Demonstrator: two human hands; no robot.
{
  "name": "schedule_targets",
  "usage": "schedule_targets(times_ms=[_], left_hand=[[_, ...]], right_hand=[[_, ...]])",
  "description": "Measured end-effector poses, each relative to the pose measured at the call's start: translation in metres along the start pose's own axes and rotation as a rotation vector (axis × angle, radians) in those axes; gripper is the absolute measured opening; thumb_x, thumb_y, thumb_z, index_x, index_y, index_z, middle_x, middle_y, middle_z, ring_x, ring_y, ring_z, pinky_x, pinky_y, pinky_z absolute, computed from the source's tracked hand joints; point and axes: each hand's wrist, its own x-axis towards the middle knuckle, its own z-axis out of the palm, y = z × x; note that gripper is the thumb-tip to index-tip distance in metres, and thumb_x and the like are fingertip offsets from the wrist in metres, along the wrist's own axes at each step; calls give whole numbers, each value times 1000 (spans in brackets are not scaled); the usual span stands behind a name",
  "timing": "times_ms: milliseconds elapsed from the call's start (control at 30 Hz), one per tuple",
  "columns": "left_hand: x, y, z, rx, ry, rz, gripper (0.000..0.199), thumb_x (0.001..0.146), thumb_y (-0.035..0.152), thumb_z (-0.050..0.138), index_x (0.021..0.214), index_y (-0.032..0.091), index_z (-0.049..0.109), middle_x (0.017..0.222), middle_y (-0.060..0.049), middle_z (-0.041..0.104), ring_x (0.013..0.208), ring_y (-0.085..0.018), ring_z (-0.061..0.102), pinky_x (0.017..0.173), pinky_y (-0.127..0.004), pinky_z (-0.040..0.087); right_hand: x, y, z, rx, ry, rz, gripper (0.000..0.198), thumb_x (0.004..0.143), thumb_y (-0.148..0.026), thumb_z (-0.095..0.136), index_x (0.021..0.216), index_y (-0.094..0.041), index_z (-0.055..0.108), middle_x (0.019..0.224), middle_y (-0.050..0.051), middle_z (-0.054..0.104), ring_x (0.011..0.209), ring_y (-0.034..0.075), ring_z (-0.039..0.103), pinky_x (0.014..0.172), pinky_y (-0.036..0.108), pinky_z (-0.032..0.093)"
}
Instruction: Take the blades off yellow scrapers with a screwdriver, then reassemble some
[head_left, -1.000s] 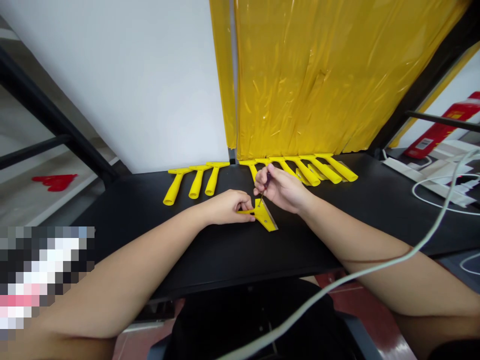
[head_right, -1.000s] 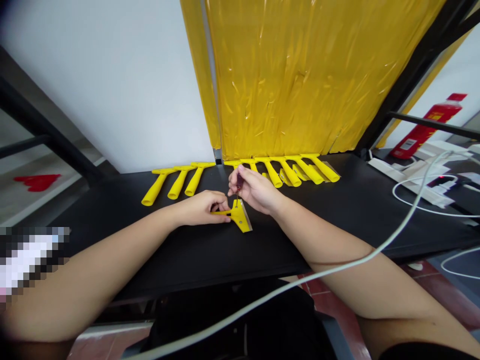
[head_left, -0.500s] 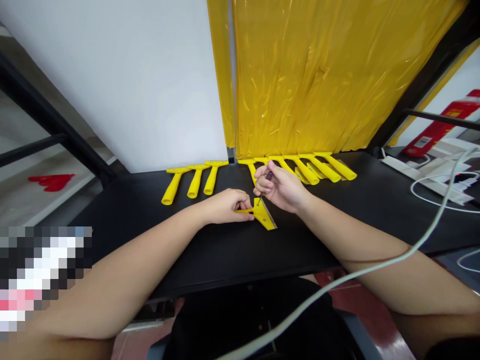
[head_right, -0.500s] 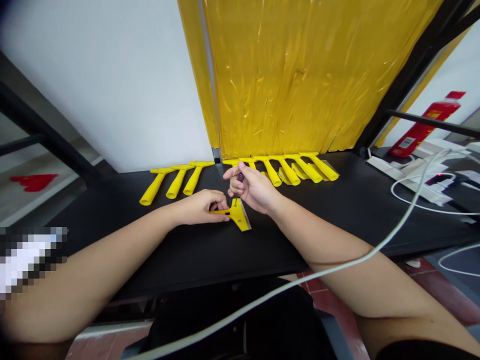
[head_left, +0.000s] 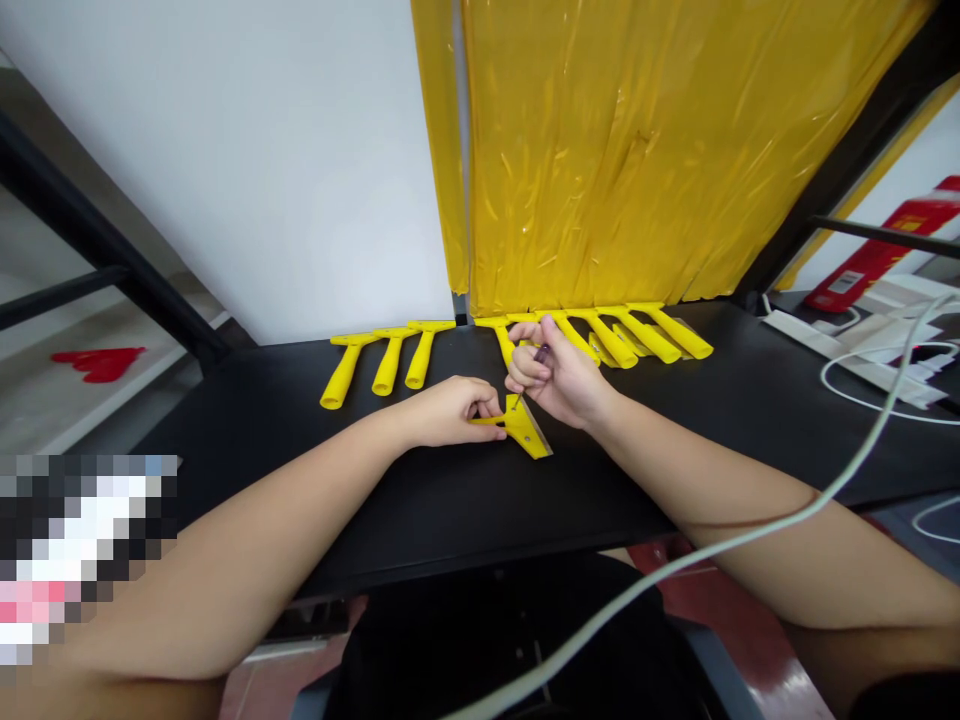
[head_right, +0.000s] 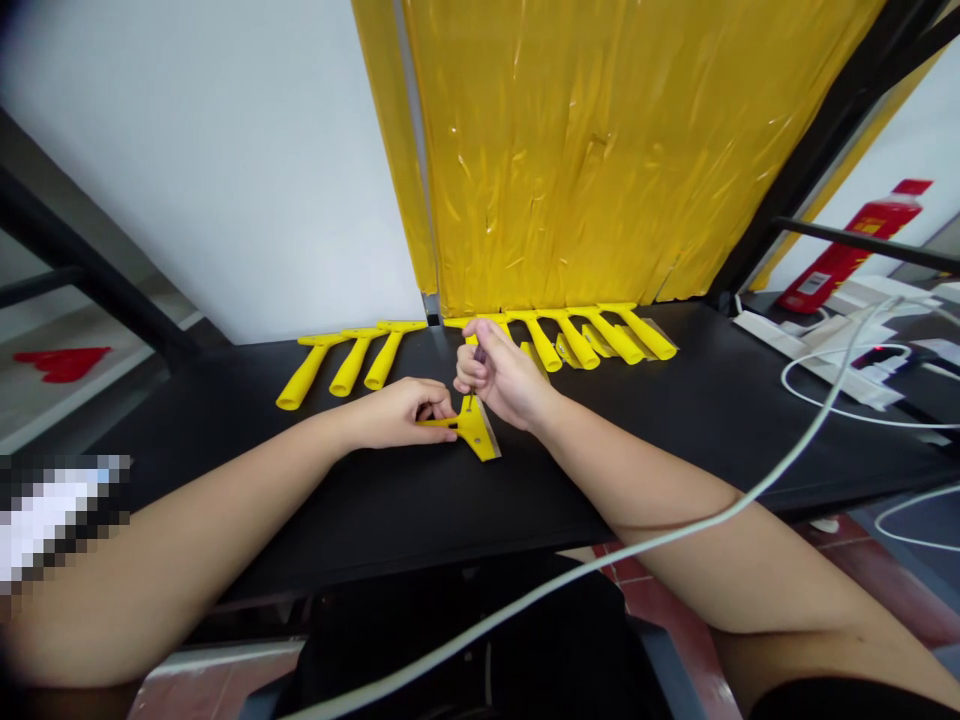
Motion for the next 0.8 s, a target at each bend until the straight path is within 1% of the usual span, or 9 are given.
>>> schedule_targets(times_ms=[100, 167, 233, 333, 400, 533, 600, 667, 800], left_hand=[[0, 0, 0, 2, 3, 0, 29, 84, 42, 81, 81, 17, 67, 84, 0, 65, 67, -11, 53, 61, -25, 41], [0, 0, 0, 5, -2, -10, 28, 84, 42, 81, 82, 17, 68, 85, -1, 65, 67, -11, 54, 61, -25, 41], [0, 0, 0, 7, -6, -13, 27, 84, 42, 81, 83, 17, 69, 84, -1, 65, 67, -12, 54, 61, -25, 42], [0, 0, 0, 10, -2, -5, 28, 84, 42, 81, 82, 17, 68, 83, 0, 65, 66, -11, 54, 62, -25, 42], [0, 0, 0, 7, 3, -1, 29, 84, 43, 81, 82, 17, 68, 83, 0, 64, 66, -11, 54, 62, -25, 42], [0, 1, -1, -7, 1, -9, 29, 84, 44, 81, 83, 17, 68, 84, -1, 65, 66, -12, 54, 62, -25, 43], [0, 1, -1, -5, -4, -16, 29, 84, 44, 81, 83, 17, 68, 85, -1, 66, 66, -12, 54, 62, -25, 43], [0, 0, -1, 3, -8, -13, 29, 84, 44, 81, 83, 17, 69, 85, -1, 66, 67, -12, 54, 62, -25, 42], [1, 1, -1, 11, 2, -6, 29, 84, 44, 81, 85, 17, 69, 84, -1, 65, 66, -11, 54, 61, -25, 42]], right_hand=[[0, -1, 1, 26, 23, -45, 32, 94, -46, 75, 86, -25, 52, 68, -7, 45, 61, 12, 41, 65, 27, 45], [1, -1, 1, 1, 43, -56, 33, 91, -42, 79, 82, -23, 53, 81, -3, 55, 72, 13, 51, 69, 28, 48], [2, -1, 1, -23, 46, -33, 34, 93, -46, 75, 79, -21, 57, 82, -1, 55, 74, 14, 52, 70, 30, 49], [2, -1, 0, -10, -4, 26, 40, 100, -58, 62, 82, -23, 60, 62, -7, 37, 56, 12, 35, 64, 29, 46], [1, 0, 0, 16, -23, 16, 35, 100, -58, 64, 89, -25, 58, 59, -9, 31, 53, 12, 28, 61, 28, 42], [1, -2, 0, 2, 13, -39, 33, 93, -44, 77, 82, -23, 54, 78, -3, 52, 69, 13, 48, 66, 28, 45], [2, -2, 0, -25, 21, -28, 34, 95, -46, 74, 78, -21, 57, 82, 0, 54, 75, 15, 52, 68, 29, 47], [3, -3, -2, -24, 10, 9, 39, 99, -53, 66, 78, -21, 62, 70, -3, 47, 65, 14, 46, 66, 30, 46], [3, -11, -6, 39, -21, 29, 47, 102, -65, 56, 79, -23, 60, 54, -10, 21, 50, 11, 17, 54, 26, 31]])
